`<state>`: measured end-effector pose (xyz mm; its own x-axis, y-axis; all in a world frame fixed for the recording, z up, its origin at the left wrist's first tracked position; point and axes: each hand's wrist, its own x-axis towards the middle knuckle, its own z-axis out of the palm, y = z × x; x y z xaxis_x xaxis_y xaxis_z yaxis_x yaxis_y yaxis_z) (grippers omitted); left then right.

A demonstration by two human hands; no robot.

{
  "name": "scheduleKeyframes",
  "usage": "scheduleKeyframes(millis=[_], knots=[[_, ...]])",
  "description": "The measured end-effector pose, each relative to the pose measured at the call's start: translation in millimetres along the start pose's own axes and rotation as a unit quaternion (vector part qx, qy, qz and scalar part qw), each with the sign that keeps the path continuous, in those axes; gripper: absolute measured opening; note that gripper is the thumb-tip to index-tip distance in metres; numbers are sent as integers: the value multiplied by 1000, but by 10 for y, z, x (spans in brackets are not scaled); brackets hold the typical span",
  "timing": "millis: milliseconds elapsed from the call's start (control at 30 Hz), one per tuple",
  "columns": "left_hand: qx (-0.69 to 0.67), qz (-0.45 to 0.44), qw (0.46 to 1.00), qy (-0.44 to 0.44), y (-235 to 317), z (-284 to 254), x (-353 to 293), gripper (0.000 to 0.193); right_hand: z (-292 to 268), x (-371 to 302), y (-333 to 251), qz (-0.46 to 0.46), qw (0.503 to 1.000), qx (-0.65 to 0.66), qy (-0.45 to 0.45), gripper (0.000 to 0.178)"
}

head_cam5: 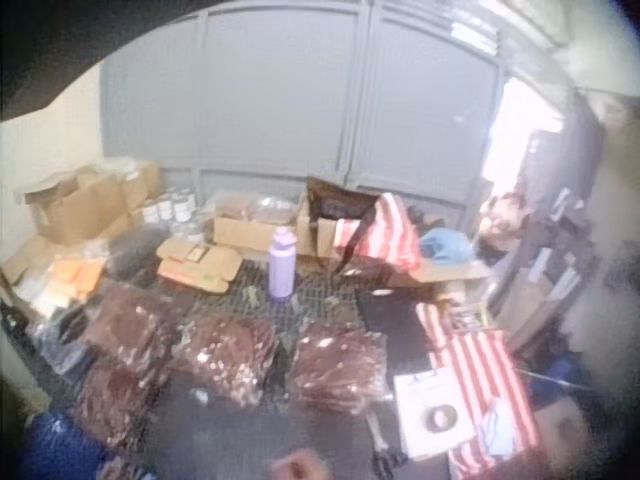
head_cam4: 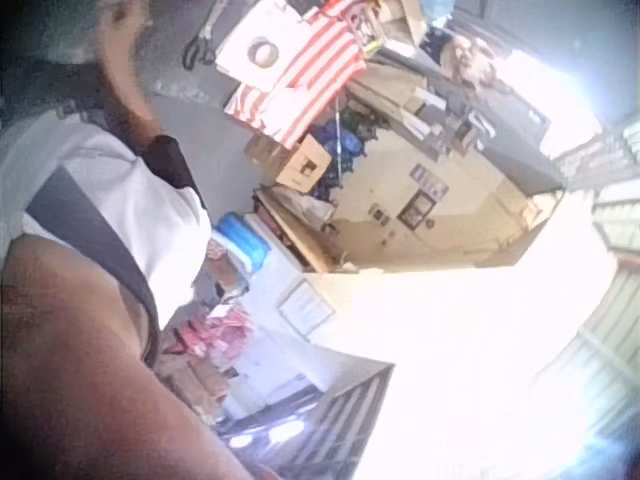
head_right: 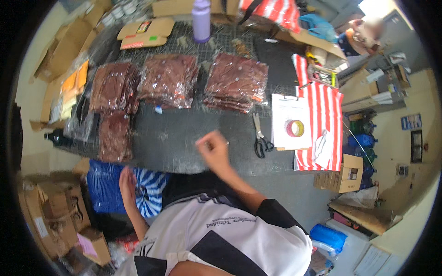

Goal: The person folds brown shirts and places them into clear plastic bags on a cluttered work table. They repeatedly pick up shirts, fold them, and seal them in bags, stacking the packaged items. The person then walks through a doorway into another room and picks up a mop.

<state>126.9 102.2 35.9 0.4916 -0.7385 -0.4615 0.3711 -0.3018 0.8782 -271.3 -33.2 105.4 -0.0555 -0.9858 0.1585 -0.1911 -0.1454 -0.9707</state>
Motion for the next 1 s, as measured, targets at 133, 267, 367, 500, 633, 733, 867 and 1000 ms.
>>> scheduleKeyframes(millis=[133,267,367,500,633,733,867,1000], knots=[[-91,-30,995,-21,-1008,-876,291,19,747,-418,269,-20,949,-10,-315,26],[-95,-152,984,7,-1824,-1653,625,20,1467,-302,598,-60,943,-93,-313,22],[48,-171,984,-27,-2143,-2041,874,31,1904,-108,896,-123,937,-235,-227,25],[225,89,969,-55,-2601,-2376,1377,27,2133,-75,1138,-204,903,-343,-158,29],[481,-22,876,-31,-2979,-2552,1890,28,2201,-107,1235,-183,878,-388,-211,26],[570,-13,820,-59,-3181,-2533,2244,27,2207,-132,1157,-186,879,-392,-197,28],[622,1,779,-81,-3417,-2585,2399,27,2276,-140,1230,-191,879,-396,-184,29],[653,37,750,-97,-3696,-2656,2515,27,2271,-111,1309,-179,876,-411,-176,28]])
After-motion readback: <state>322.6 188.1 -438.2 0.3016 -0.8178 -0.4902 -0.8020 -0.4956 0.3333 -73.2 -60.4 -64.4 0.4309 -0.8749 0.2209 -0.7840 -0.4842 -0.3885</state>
